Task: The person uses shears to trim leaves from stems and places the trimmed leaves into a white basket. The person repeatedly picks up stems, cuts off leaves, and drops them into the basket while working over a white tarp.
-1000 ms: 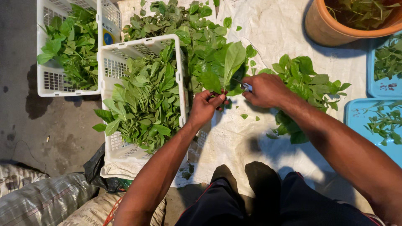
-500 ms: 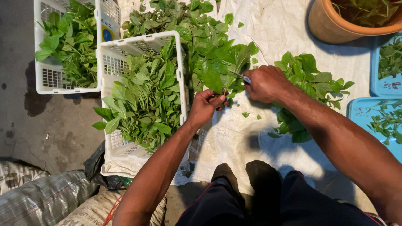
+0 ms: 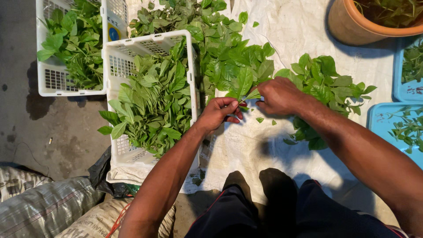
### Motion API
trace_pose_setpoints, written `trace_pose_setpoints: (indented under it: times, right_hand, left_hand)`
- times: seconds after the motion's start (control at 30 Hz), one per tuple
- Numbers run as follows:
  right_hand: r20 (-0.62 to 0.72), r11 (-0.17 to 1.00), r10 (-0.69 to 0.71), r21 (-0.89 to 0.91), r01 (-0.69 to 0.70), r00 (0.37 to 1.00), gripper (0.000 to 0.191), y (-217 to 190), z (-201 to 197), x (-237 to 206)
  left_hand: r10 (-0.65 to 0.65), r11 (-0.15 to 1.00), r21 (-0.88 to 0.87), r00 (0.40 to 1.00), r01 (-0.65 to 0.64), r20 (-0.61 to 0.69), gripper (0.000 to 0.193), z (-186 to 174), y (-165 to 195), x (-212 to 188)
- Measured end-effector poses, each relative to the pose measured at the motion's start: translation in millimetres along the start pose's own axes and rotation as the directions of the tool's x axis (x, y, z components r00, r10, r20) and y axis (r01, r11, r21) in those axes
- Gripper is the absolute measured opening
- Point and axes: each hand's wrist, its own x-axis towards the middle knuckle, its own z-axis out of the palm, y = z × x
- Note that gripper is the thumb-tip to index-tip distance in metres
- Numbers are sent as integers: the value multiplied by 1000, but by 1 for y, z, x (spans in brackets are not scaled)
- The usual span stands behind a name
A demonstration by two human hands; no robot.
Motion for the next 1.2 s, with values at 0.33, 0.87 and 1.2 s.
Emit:
trace_pose_setpoints:
  times: [0.33,0.87,1.2]
  right_hand:
    - [-92,994,107,12,-106,990,21,32,35,-2]
    - [-172,304,460,952,28,871,14,54,107,-75]
    - [-301,324,819,945,38,488,24,187,19,-135]
  left_hand:
    - [15,989,-145,986,-40,-164,29,-5,-16,9]
    - [34,995,-82,971,-55,-238,27,64,-50,66]
    - [37,998,59,993,-31,-108,31,90,-53,109]
